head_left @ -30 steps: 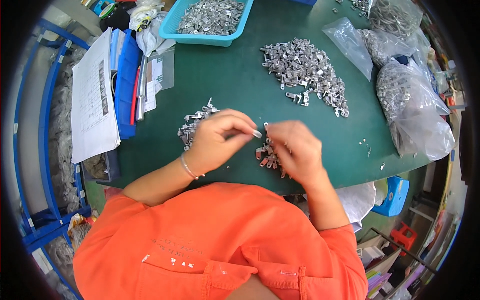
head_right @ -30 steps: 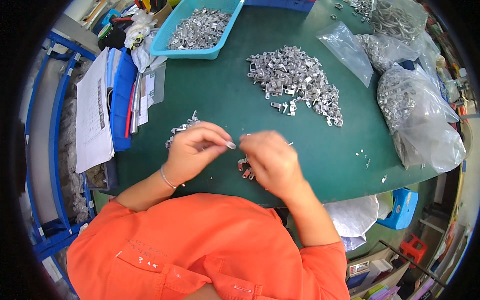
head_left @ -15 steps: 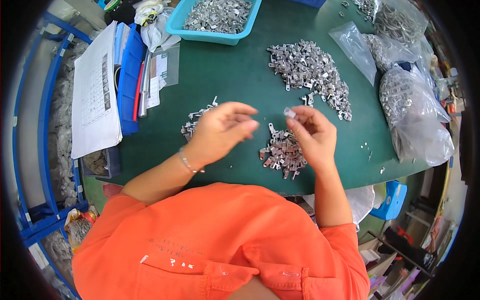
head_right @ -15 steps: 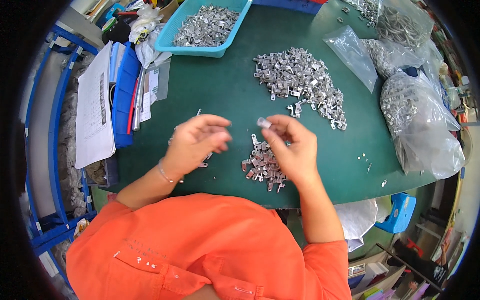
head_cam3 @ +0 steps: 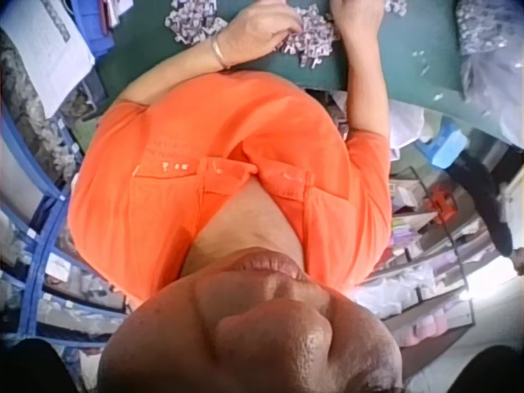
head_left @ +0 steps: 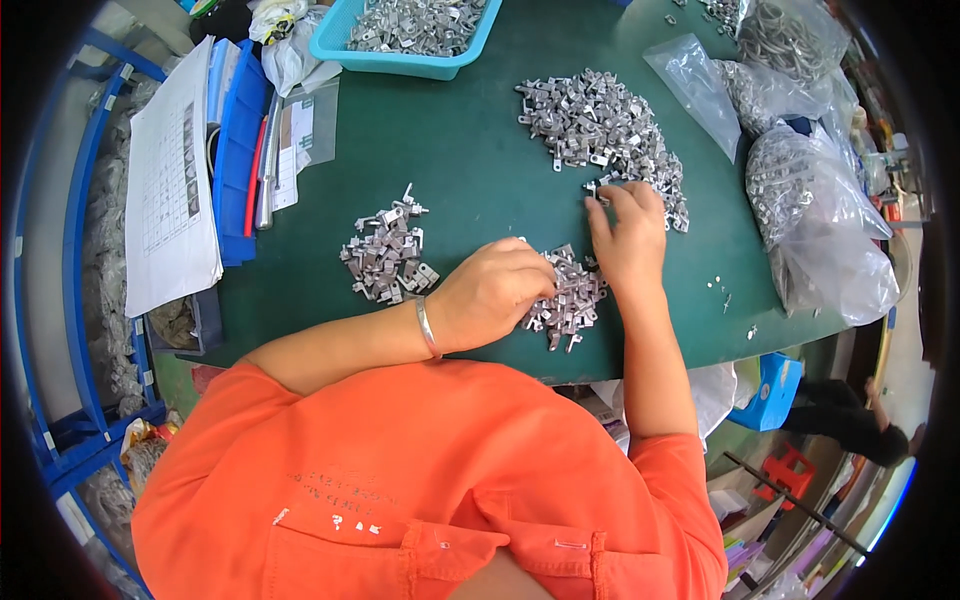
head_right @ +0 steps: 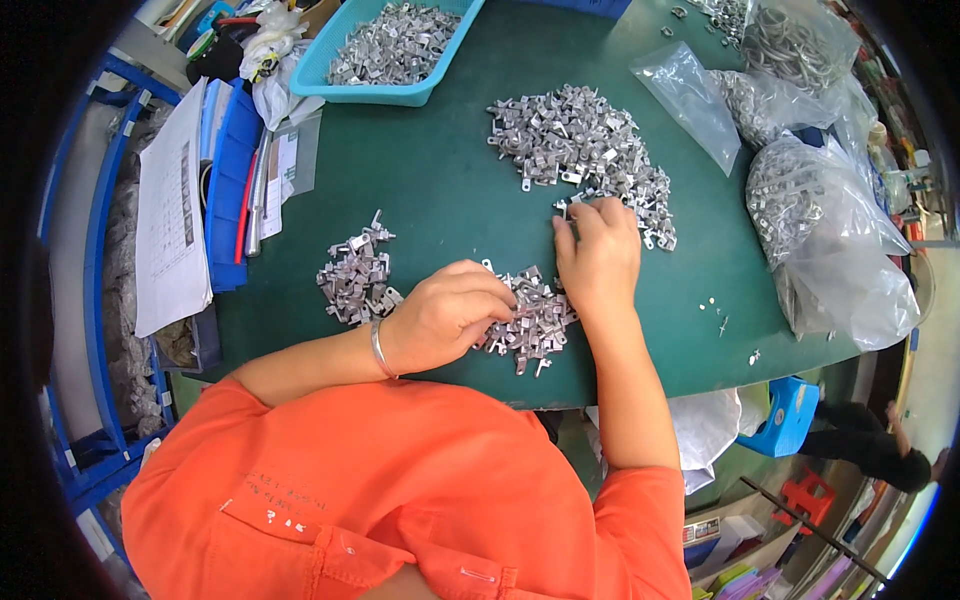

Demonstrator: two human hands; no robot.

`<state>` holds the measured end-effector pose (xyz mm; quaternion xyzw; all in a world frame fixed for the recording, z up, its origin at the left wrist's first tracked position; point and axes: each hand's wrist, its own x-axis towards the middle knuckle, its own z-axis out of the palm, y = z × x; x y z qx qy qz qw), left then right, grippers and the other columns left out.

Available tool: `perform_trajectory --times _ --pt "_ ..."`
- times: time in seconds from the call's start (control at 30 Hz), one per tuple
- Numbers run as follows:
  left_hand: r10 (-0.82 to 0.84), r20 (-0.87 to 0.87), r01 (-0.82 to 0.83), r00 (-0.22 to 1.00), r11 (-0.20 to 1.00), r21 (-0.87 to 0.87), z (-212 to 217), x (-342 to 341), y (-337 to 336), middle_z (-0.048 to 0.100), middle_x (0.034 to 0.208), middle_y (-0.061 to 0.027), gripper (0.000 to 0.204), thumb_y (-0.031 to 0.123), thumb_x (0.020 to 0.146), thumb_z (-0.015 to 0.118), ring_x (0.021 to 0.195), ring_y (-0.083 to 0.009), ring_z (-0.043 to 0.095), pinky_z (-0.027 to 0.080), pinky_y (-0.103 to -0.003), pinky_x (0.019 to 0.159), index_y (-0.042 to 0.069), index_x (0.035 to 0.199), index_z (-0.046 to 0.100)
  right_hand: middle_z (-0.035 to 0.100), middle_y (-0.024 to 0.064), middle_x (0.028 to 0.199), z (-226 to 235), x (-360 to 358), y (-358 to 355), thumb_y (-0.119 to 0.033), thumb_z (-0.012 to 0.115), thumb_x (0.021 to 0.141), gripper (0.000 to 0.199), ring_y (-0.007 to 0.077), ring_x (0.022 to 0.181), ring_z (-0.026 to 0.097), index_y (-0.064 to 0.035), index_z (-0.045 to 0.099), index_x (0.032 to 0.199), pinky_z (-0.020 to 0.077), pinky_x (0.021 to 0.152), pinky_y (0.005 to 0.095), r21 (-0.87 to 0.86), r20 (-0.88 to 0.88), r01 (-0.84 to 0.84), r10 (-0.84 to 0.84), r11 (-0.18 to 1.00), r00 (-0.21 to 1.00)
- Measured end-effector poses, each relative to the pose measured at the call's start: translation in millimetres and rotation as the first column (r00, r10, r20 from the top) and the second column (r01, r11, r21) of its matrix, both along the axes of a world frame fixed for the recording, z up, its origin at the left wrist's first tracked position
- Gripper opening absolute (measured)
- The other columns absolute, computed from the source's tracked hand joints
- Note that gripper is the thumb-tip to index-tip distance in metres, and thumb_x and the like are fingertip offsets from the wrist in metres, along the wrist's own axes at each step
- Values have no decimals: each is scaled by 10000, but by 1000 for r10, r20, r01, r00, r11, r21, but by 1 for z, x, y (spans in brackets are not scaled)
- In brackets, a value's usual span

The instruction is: The person sorts small metallic hardware pieces on a green workbench. They pick up individual items from a large pile, inspect them, and place them into smaller, separate piles. The person occasionally moves the piles to reorganize the workspace.

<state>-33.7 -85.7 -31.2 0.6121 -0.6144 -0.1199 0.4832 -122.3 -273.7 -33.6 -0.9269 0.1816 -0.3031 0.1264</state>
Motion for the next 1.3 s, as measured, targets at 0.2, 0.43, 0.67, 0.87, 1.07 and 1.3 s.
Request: perform_trajectory --times 0.2,0.43,0.67,0.87,1.07,1.3 --pt "207 -451 -119 868 969 216 13 6 9 649 1002 -80 220 1 819 691 899 -163 627 515 -283 796 10 1027 621 626 106 894 -1 4 2 -12 692 763 91 305 832 596 -29 648 840 482 744 383 111 133 -140 125 984 983" --pt "205 -877 34 434 969 244 24 11 2 663 954 -98 238 35 895 640 837 -148 672 565 -264 753 -53 1111 588 679 131 875 24 -22 55 105 726 714 230 234 786 670 -19 592 855 543 667 298 388 388 -401 248 830 888" --pt "160 -904 85 396 974 210 28 7 5 665 958 -97 105 -12 888 626 872 -147 662 550 -256 766 -37 989 610 672 118 835 27 -31 62 162 680 698 248 271 759 653 -18 557 815 536 673 337 272 416 -467 335 842 846" --pt "283 -226 -291 932 957 -2 29 35 31 646 973 -100 150 -125 785 619 904 -178 635 515 -268 761 13 843 622 635 145 895 19 -24 21 75 627 779 131 288 778 631 9 605 890 522 684 348 299 118 -115 82 947 990" --pt "451 179 -479 874 862 165 26 72 74 674 884 -112 169 -142 727 559 860 -251 651 518 -317 754 -9 807 625 593 130 827 -15 -3 -11 -68 697 814 173 274 707 590 -2 641 965 495 661 364 307 4 81 -86 948 996" --pt "500 4 -500 866 866 28 33 56 64 679 948 -115 151 -88 743 612 879 -265 651 518 -330 779 -2 859 655 650 57 973 1 -23 13 74 673 813 80 81 779 598 29 642 872 494 677 212 867 284 -247 -22 432 959"
